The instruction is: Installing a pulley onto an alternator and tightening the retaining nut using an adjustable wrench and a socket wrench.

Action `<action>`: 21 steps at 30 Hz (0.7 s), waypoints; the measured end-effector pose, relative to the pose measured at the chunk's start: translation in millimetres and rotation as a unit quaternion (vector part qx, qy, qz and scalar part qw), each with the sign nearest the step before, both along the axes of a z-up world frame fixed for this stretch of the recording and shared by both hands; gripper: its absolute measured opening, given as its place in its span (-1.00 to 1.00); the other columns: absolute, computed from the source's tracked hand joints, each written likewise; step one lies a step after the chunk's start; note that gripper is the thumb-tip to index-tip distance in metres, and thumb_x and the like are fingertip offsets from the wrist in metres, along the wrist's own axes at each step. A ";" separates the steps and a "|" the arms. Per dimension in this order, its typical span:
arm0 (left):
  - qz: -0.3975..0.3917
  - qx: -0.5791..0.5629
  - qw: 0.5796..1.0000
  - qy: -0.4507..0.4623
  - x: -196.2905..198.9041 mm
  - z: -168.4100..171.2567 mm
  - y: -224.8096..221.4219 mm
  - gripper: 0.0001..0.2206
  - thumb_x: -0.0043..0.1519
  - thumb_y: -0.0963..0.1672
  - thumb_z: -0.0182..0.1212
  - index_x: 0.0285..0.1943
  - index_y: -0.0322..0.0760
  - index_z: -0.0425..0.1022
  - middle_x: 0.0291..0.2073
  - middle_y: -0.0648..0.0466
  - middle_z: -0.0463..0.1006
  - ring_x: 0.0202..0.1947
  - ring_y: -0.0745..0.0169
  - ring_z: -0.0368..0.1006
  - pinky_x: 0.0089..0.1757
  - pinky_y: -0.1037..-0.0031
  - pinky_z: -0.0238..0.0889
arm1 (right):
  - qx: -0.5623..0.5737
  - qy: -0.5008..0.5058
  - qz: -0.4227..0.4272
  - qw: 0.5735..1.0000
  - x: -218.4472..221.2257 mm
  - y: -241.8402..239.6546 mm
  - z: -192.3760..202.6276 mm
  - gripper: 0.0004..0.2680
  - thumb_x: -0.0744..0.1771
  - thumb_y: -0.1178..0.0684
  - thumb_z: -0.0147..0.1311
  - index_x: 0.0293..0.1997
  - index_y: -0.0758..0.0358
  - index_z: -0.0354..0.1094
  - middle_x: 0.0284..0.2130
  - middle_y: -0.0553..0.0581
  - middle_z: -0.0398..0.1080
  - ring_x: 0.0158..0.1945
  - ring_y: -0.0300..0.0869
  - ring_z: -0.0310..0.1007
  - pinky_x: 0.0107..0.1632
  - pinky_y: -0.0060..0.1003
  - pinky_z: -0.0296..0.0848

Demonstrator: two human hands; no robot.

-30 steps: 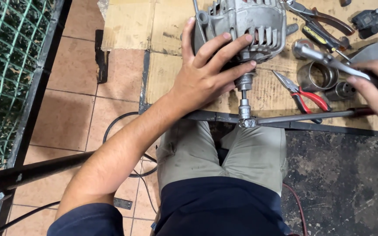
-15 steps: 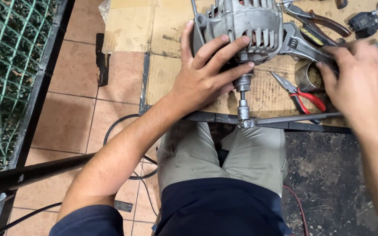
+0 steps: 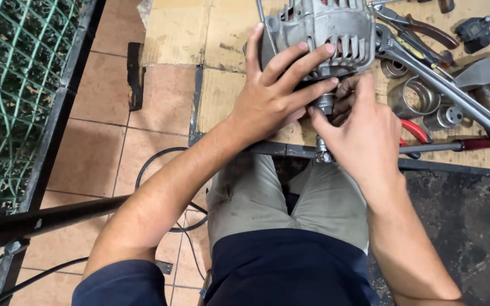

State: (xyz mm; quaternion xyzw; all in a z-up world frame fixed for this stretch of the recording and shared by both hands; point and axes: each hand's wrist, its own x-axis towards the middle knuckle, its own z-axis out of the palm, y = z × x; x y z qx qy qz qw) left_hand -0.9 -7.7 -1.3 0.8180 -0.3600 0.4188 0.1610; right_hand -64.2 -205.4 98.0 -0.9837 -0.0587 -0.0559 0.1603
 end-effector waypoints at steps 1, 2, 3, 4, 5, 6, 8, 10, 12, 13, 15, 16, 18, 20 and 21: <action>-0.001 -0.001 1.000 0.001 -0.4 -0.5 0.5 -0.69 0.61 -0.04 0.56 0.49 0.10 0.65 0.63 0.04 0.33 0.55 -0.05 0.31 0.39 -0.78 -0.09 | -0.001 0.001 -0.001 1.000 -1.4 0.9 -2.6 -0.58 0.44 -0.19 0.39 0.24 0.31 0.27 -0.24 0.28 0.69 -0.21 0.39 0.70 -0.17 0.31 0.58; -0.002 -0.003 1.000 -0.002 0.1 -0.7 0.2 -0.69 0.61 -0.04 0.60 0.49 0.10 0.65 0.62 0.04 0.33 0.54 -0.05 0.31 0.39 -0.77 -0.09 | 0.005 -0.009 -0.006 1.000 -2.2 1.1 -4.8 -0.59 0.43 -0.18 0.39 0.20 0.28 0.25 -0.23 0.24 0.69 -0.22 0.35 0.70 -0.20 0.28 0.55; -0.002 -0.006 1.000 -0.004 0.5 -0.9 -0.1 -0.68 0.62 -0.04 0.63 0.49 0.10 0.65 0.62 0.04 0.33 0.54 -0.04 0.31 0.39 -0.77 -0.09 | 0.010 -0.018 -0.012 1.000 -3.1 1.3 -7.0 -0.60 0.42 -0.17 0.40 0.16 0.26 0.24 -0.23 0.19 0.68 -0.24 0.31 0.70 -0.23 0.24 0.53; -0.001 -0.007 1.000 -0.003 0.5 -0.5 -0.2 -0.68 0.62 -0.04 0.63 0.49 0.10 0.65 0.62 0.04 0.33 0.54 -0.04 0.31 0.39 -0.77 -0.09 | 0.009 -0.018 -0.011 1.000 -4.0 2.1 -6.8 -0.60 0.42 -0.17 0.40 0.16 0.26 0.24 -0.23 0.19 0.68 -0.24 0.31 0.70 -0.23 0.24 0.53; -0.003 -0.007 1.000 -0.004 0.3 -0.2 -0.1 -0.69 0.62 -0.04 0.62 0.48 0.09 0.66 0.63 0.04 0.33 0.54 -0.04 0.31 0.39 -0.77 -0.09 | 0.016 -0.018 -0.014 1.000 -5.1 2.9 -6.8 -0.60 0.42 -0.16 0.41 0.16 0.27 0.24 -0.22 0.19 0.68 -0.22 0.34 0.68 -0.23 0.25 0.50; -0.004 -0.008 1.000 -0.003 -0.6 -0.2 -0.2 -0.71 0.62 -0.04 0.61 0.47 0.09 0.67 0.63 0.05 0.32 0.54 -0.04 0.30 0.40 -0.77 -0.09 | 0.022 -0.017 -0.017 0.999 -6.6 3.7 -7.0 -0.60 0.42 -0.15 0.41 0.15 0.27 0.23 -0.21 0.18 0.69 -0.21 0.37 0.67 -0.23 0.27 0.47; -0.005 -0.007 1.000 0.001 -0.7 -0.7 0.9 -0.70 0.63 -0.04 0.63 0.48 0.08 0.67 0.63 0.05 0.31 0.55 -0.05 0.30 0.40 -0.77 -0.11 | 0.030 -0.022 -0.022 0.999 -10.2 3.4 -11.6 -0.62 0.42 -0.15 0.42 0.12 0.24 0.23 -0.26 0.10 0.69 -0.22 0.27 0.69 -0.22 0.22 0.46; -0.008 -0.005 1.000 0.002 0.8 0.0 0.7 -0.70 0.64 -0.04 0.64 0.48 0.08 0.67 0.64 0.04 0.30 0.56 -0.05 0.29 0.40 -0.78 -0.12 | 0.039 -0.031 -0.028 0.998 -10.9 1.8 -13.0 -0.63 0.42 -0.15 0.43 0.08 0.20 0.23 -0.31 0.02 0.69 -0.24 0.17 0.71 -0.21 0.17 0.46; -0.006 -0.002 1.000 -0.001 -0.2 -0.7 0.6 -0.68 0.65 0.01 0.66 0.49 0.11 0.67 0.64 0.05 0.31 0.55 -0.05 0.31 0.39 -0.78 -0.11 | 0.088 -0.019 -0.025 0.996 -11.3 -0.2 -13.4 -0.67 0.44 -0.08 0.40 0.06 0.21 0.22 -0.27 0.08 0.68 -0.17 0.17 0.71 -0.15 0.12 0.45; -0.006 -0.002 1.000 0.001 -0.6 -0.8 1.4 -0.68 0.65 0.01 0.66 0.49 0.11 0.67 0.64 0.05 0.31 0.55 -0.05 0.31 0.39 -0.78 -0.11 | 0.089 -0.017 -0.025 0.996 -10.5 -0.9 -14.0 -0.67 0.44 -0.08 0.40 0.06 0.21 0.22 -0.27 0.08 0.68 -0.17 0.17 0.71 -0.15 0.12 0.45; -0.010 -0.008 1.000 0.000 -0.1 -0.2 0.4 -0.73 0.68 0.06 0.58 0.47 0.11 0.70 0.63 0.04 0.32 0.55 -0.06 0.29 0.39 -0.76 -0.12 | 0.102 -0.014 -0.012 0.995 -9.6 -4.1 -14.2 -0.68 0.46 -0.07 0.39 0.08 0.21 0.22 -0.24 0.06 0.68 -0.23 0.10 0.70 -0.16 0.08 0.45; -0.010 -0.009 1.000 -0.001 -0.3 -0.1 -0.3 -0.73 0.68 0.06 0.58 0.47 0.11 0.70 0.63 0.04 0.32 0.55 -0.06 0.29 0.39 -0.76 -0.12 | 0.101 -0.015 -0.013 0.995 -10.1 -4.5 -14.0 -0.68 0.46 -0.07 0.39 0.08 0.21 0.22 -0.24 0.06 0.68 -0.23 0.10 0.70 -0.16 0.08 0.45; -0.007 -0.003 1.000 -0.003 -0.7 0.5 0.3 -0.69 0.68 0.08 0.57 0.49 0.10 0.66 0.63 0.03 0.34 0.55 -0.07 0.30 0.38 -0.77 -0.12 | 0.100 -0.013 -0.009 0.995 -10.5 -3.7 -13.3 -0.71 0.48 -0.08 0.35 0.06 0.21 0.22 -0.28 0.09 0.66 -0.25 0.12 0.68 -0.19 0.09 0.44; -0.008 -0.005 1.000 -0.005 0.7 0.9 0.6 -0.70 0.69 0.07 0.58 0.49 0.10 0.67 0.62 0.03 0.33 0.55 -0.06 0.30 0.38 -0.77 -0.13 | 0.101 -0.013 -0.013 0.995 -10.2 -2.4 -12.5 -0.71 0.48 -0.08 0.36 0.06 0.20 0.23 -0.29 0.06 0.66 -0.27 0.09 0.67 -0.18 0.07 0.44; -0.010 -0.007 1.000 -0.005 0.3 0.2 0.5 -0.70 0.69 0.06 0.58 0.49 0.09 0.67 0.62 0.03 0.33 0.55 -0.06 0.31 0.39 -0.77 -0.13 | 0.102 -0.012 -0.018 0.995 -11.1 -1.9 -12.6 -0.70 0.47 -0.08 0.37 0.05 0.20 0.23 -0.30 0.04 0.65 -0.29 0.05 0.66 -0.18 0.05 0.44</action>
